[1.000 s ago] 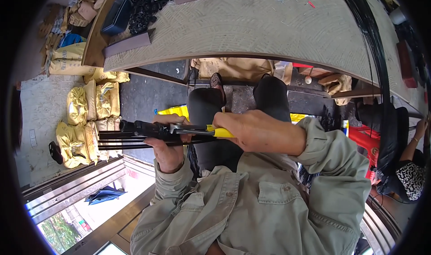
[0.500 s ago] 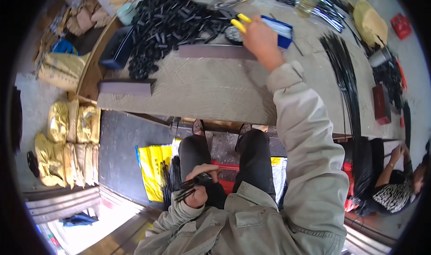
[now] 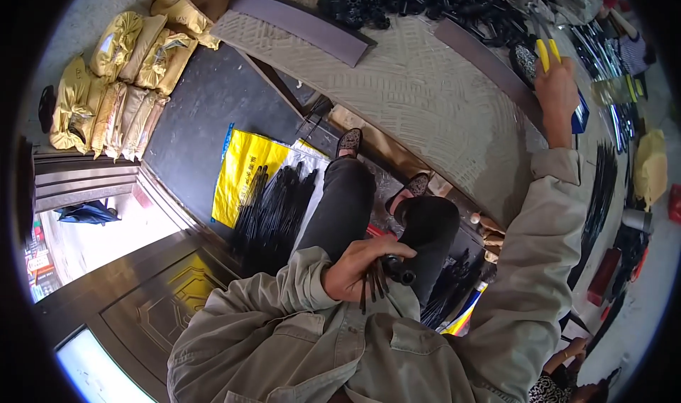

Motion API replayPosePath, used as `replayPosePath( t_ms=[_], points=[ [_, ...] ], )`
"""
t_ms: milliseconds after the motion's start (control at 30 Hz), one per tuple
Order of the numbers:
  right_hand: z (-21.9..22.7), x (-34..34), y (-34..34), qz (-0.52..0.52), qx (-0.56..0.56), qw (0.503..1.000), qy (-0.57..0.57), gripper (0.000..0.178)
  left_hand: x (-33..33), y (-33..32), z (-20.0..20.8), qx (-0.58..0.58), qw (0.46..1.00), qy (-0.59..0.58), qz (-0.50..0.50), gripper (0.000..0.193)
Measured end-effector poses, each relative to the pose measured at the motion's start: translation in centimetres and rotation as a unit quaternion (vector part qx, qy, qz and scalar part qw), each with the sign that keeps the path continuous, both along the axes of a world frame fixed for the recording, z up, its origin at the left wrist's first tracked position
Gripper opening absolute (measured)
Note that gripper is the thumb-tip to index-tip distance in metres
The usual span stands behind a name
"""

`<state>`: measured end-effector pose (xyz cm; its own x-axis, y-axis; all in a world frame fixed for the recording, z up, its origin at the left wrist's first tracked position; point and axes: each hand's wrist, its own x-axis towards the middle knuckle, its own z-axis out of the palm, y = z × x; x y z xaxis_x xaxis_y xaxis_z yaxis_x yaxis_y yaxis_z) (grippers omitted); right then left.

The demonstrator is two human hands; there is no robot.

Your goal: Assembling wire bundles by cutting them with pliers and attaching plastic connector components at a factory workbench.

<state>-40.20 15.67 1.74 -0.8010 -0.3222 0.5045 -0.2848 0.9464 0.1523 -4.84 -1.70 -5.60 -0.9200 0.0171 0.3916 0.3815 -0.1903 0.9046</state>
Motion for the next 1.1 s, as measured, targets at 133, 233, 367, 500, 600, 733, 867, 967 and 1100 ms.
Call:
replayPosePath(
  t_ms=[133,233,367,500,600,733,867,967,1100],
  points=[
    [1.5,3.4,1.3,0.193,-0.268,0.937,-0.113,0.019,0.0,-1.1,0.2,0.004,0.999,-0.026,-0.035,0.044],
    [2.1,15.8,-3.1,0.317,-0.551,0.725,-0.267,0.012,0.7,-1.7,0.8,0.087,0.993,-0.082,-0.024,0.040],
    [0.7,28.1,-5.8,0.323,-0.640,0.598,-0.358,0.010,1.0,-2.3,4.1,0.197,0.969,-0.149,-0.012,0.049],
    [0.3,32.2,-6.3,0.355,-0.678,0.556,-0.324,0.016,2.2,-2.2,6.3,0.109,0.981,-0.156,-0.040,0.060],
    [0.8,33.4,-5.6,0.371,-0.660,0.573,-0.312,0.016,3.6,-1.6,6.9,0.083,0.985,-0.149,-0.026,0.063],
    [1.0,34.5,-4.8,0.412,-0.609,0.601,-0.314,0.011,4.9,-0.8,7.6,0.071,0.989,-0.131,0.003,0.062],
    [0.2,35.3,-4.4,0.444,-0.616,0.586,-0.283,0.008,5.7,-0.5,8.2,0.034,0.994,-0.106,0.001,0.061],
    [0.1,35.6,-4.2,0.472,-0.610,0.578,-0.268,0.009,6.1,-0.1,8.3,0.004,0.995,-0.099,0.011,0.060],
    [0.2,36.0,-4.4,0.469,-0.603,0.593,-0.252,0.010,6.4,0.3,8.0,0.018,0.995,-0.092,0.037,0.060]
  ],
)
